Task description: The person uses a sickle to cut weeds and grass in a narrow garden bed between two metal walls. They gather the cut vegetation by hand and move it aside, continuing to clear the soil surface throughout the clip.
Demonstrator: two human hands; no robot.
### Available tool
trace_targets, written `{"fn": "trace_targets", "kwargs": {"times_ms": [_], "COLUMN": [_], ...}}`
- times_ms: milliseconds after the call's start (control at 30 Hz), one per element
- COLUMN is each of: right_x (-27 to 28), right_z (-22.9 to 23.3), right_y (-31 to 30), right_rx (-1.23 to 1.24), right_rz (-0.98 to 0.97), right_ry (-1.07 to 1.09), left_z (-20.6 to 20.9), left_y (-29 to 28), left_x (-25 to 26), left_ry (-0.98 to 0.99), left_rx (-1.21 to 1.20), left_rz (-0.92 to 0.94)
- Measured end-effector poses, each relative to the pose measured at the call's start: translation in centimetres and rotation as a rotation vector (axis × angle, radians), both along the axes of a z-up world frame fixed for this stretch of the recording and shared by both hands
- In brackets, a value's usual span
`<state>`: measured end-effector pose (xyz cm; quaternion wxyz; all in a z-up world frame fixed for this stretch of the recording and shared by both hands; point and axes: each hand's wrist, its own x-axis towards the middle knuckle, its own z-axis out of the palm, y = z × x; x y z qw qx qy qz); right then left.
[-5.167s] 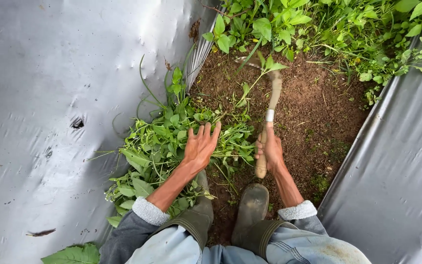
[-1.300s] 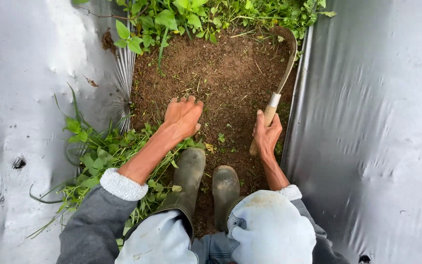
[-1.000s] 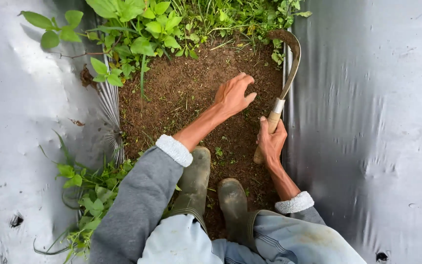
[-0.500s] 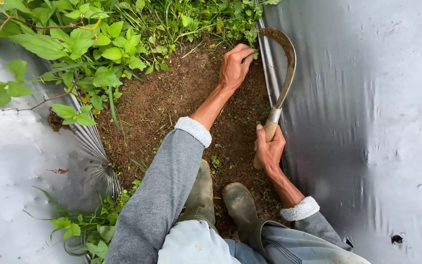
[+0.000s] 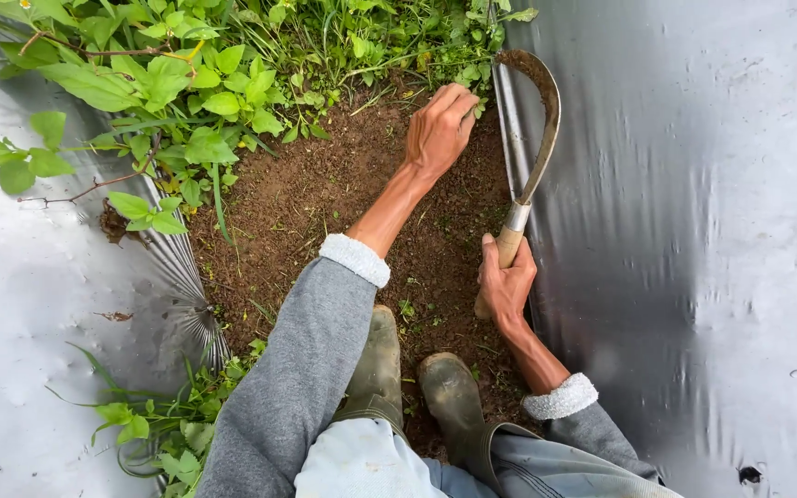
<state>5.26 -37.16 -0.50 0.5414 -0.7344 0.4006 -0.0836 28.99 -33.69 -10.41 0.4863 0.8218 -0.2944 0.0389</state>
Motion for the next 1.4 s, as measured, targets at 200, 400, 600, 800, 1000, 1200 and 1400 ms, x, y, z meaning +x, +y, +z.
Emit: {"fn": "trace_targets", "kwargs": {"times_ms": [200,400,600,800,1000,1200,1400], "right_x": [0.5,1.5,3.7,3.5,3.6,2.3,1.4], "right_z": [0.1,-0.4,0.4,0.8,0.7,0.5,0.6], "right_y": [-0.3,-0.9,-1.5,-1.8,-2.1,-1.3,-0.2], "right_rx": [0.089,-0.087,-0.07,-0.218,-0.19,-0.119,-0.156], "right_rz": [-0.092,0.002,0.128,0.187,0.199,0.187,0.164], "right_ry": [-0.06,0.032,0.009,0.194,0.211,0.204,0.165], "left_z": [-0.3,-3.2,-4.4,-4.1,-4.2,-3.8,0.1], "left_y": [-2.6,-3.0,-3.5,-3.0,-2.3,0.5,4.8], "left_x": [4.3,5.4,5.5,5.3,4.4,2.8,-0.1], "left_ry": [-0.738,-0.511,-0.345,-0.348,-0.35,-0.396,-0.384], "left_rx": [0.716,0.894,0.755,0.726,0.66,0.641,0.486], "left_rz": [-0.076,0.102,0.035,-0.017,0.002,-0.059,-0.201]}}
